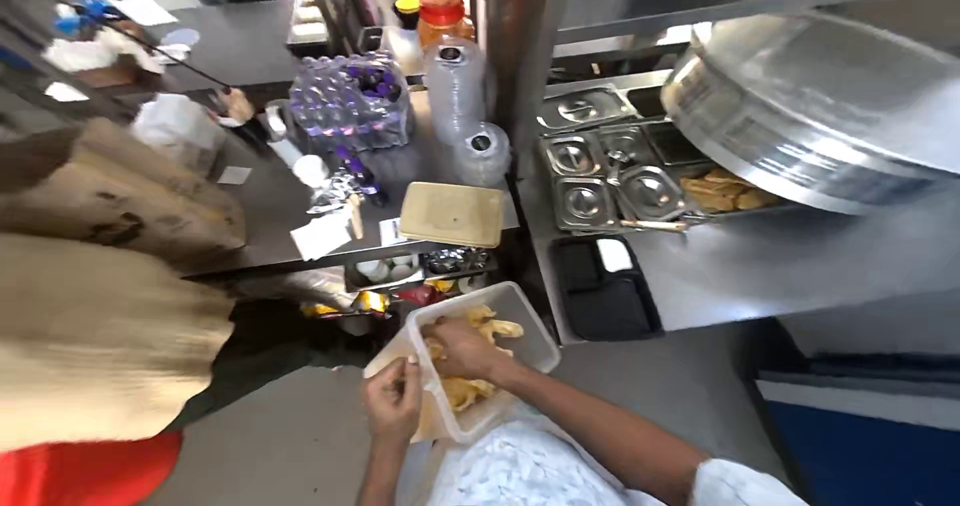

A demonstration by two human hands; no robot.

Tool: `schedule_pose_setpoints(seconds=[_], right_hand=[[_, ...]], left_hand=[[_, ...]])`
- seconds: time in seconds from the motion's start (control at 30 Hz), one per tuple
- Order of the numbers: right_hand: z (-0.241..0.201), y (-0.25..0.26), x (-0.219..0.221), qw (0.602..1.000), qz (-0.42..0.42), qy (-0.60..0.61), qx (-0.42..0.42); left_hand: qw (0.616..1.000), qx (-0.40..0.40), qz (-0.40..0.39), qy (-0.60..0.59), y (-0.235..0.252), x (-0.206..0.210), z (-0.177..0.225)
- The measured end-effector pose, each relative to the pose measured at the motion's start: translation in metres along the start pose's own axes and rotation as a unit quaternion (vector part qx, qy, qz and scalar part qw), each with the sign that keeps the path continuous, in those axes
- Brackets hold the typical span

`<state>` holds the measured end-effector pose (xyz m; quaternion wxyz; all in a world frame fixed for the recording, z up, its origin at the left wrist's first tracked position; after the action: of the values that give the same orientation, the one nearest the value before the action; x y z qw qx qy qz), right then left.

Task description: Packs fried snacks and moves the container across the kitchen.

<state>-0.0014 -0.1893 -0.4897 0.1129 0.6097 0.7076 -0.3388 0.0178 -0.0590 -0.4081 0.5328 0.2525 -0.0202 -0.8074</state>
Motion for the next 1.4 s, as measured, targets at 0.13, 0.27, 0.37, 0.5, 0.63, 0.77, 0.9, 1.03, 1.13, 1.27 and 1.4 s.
schedule_pose_setpoints(seconds=[0.13, 0.27, 0.37, 0.5, 0.63, 0.77, 0.9, 1.03, 1.13, 1.27, 1.4], right_hand=[[0.009, -0.021, -0.032, 0.998, 0.051, 0.032, -0.013], [0.03, -0.042, -0.067, 0.972, 0.131, 0.192, -0.027], [0.06, -0.068, -0.087, 0.911, 0.135, 0.388, 0.039], [0.106, -0.117, -0.131, 0.83, 0.205, 0.514, 0.072], [0.175, -0.162, -0.19, 0.783, 0.342, 0.506, 0.115], [0.249, -0.17, -0.223, 0.808, 0.445, 0.352, 0.162], [0.266, -0.136, -0.225, 0.882, 0.432, 0.061, 0.179], [0.272, -0.108, -0.203, 0.886, 0.398, -0.083, 0.222], [0.264, -0.11, -0.196, 0.876, 0.413, -0.103, 0.226], [0.254, -0.114, -0.196, 0.864, 0.43, -0.156, 0.21], [0.263, -0.105, -0.187, 0.861, 0.439, -0.186, 0.175]], left_hand=[[1.0, -0.012, 0.012, 0.0, -0.004, 0.005, -0.005], [1.0, -0.013, 0.023, 0.003, -0.005, 0.002, -0.006], [0.999, -0.006, 0.032, 0.001, -0.006, 0.001, -0.004], [0.999, -0.01, 0.038, 0.007, -0.007, 0.002, -0.004], [0.999, -0.02, 0.041, 0.021, -0.011, 0.001, -0.007], [0.999, -0.023, 0.029, 0.014, -0.015, 0.003, -0.007], [0.999, -0.029, 0.025, 0.007, -0.019, 0.008, -0.008], [0.999, -0.021, 0.022, 0.011, -0.023, 0.007, -0.005], [0.999, -0.026, 0.021, 0.02, -0.027, 0.001, -0.007], [0.998, -0.045, 0.026, 0.018, -0.03, -0.004, -0.011], [0.998, -0.049, 0.026, 0.017, -0.03, -0.006, -0.014]])
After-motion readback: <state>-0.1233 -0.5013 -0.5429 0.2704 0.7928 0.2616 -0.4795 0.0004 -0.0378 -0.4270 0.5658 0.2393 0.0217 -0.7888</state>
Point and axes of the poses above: each hand's wrist, its own y-axis towards the middle knuckle, its own x-axis out of the palm, z = x × y, the point moved 9 cm from there along y, towards the middle knuckle
